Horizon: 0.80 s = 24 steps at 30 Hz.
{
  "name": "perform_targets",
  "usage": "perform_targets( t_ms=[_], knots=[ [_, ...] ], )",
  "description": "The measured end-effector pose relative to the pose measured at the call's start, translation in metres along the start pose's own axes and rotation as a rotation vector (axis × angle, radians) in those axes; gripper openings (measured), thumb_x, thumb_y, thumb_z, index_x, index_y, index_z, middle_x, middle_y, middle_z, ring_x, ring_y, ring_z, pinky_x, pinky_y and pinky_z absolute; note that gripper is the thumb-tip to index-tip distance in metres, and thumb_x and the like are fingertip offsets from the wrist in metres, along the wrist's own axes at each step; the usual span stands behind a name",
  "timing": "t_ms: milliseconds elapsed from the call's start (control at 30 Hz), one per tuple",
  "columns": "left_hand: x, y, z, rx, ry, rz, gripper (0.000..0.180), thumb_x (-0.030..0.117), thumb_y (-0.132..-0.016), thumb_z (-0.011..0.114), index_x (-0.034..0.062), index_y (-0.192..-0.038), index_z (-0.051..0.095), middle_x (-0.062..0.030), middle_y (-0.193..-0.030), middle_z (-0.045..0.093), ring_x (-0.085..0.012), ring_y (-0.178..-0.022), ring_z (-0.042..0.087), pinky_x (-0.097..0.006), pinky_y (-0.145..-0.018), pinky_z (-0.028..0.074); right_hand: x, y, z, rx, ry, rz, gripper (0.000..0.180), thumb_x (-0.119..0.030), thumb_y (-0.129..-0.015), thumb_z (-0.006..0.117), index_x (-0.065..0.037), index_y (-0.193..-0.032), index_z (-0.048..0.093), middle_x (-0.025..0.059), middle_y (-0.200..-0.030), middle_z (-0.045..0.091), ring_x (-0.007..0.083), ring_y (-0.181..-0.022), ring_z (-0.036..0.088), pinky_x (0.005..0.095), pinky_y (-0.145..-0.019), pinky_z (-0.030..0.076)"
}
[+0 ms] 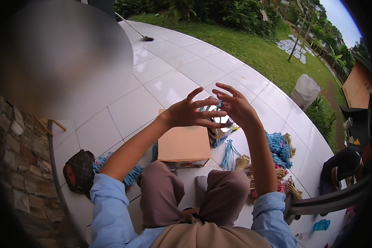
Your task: The person dips the ends of light-blue straps into a bowl of liquid on a box, then aligns them together by hand while seated on the floor.
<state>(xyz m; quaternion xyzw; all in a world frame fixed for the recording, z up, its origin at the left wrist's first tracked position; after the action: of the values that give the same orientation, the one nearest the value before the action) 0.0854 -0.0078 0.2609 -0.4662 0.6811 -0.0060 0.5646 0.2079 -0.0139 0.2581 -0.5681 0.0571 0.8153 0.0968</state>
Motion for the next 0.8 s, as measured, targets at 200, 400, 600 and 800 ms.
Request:
perform_targets(
  t_ms=[200,400,600,800],
  knots=[
    [-0.014,0.0,-0.002,0.058,0.206,-0.181,0.022,0.035,-0.082,0.06,0.0299,-0.102,0.052,0.0133,-0.129,0.039,-0.009,-0.121,0.037,-0.046,-0.113,0.013,0.002,0.009,0.01,-0.096,0.098,-0.008,0.044,0.001,-0.087,0.047,-0.004,-0.129,0.041,0.0179,-0.128,0.043,0.0219,-0.109,0.053,0.0302,-0.089,0.047],
    [-0.052,0.005,0.003,-0.069,0.352,-0.514,0.017,0.018,-0.078,0.066,0.0138,-0.089,0.054,0.0001,-0.089,0.06,-0.0202,-0.089,0.058,-0.035,-0.089,0.042,0.02,0.036,-0.06,0.063,0.177,-0.132,0.051,0.008,-0.08,0.049,0.001,-0.13,0.041,0.0138,-0.115,0.057,0.0236,-0.107,0.058,0.0335,-0.095,0.045],
    [-0.057,0.024,-0.017,0.025,0.424,-0.922,0.014,0.012,-0.08,0.063,0.0057,-0.088,0.053,-0.0057,-0.073,0.058,-0.024,-0.068,0.057,-0.035,-0.07,0.042,0.02,0.048,-0.009,-0.015,0.046,-0.367,0.065,-0.011,-0.086,0.06,0.0,-0.139,0.024,0.0206,-0.133,0.04,0.0311,-0.11,0.055,0.0358,-0.093,0.047],
    [-0.032,0.035,-0.015,-0.048,0.443,-1.07,0.007,0.011,-0.085,0.054,0.0057,-0.088,0.05,-0.0051,-0.073,0.053,-0.0202,-0.068,0.055,-0.031,-0.069,0.04,-0.002,0.043,-0.01,0.256,0.006,-0.51,0.045,-0.013,-0.09,0.055,0.004,-0.129,0.04,0.014,-0.105,0.061,0.0118,-0.08,0.058,0.0246,-0.067,0.048]
  ],
)
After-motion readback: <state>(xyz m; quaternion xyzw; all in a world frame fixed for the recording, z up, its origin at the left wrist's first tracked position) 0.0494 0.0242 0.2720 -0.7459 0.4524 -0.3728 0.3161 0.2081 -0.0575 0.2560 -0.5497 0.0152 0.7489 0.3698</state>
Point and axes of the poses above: each hand's wrist, its own y-axis away from the middle knuckle, its own z-axis out of the palm, x = y × z, the point moved 8 cm from there along -y, towards the middle knuckle
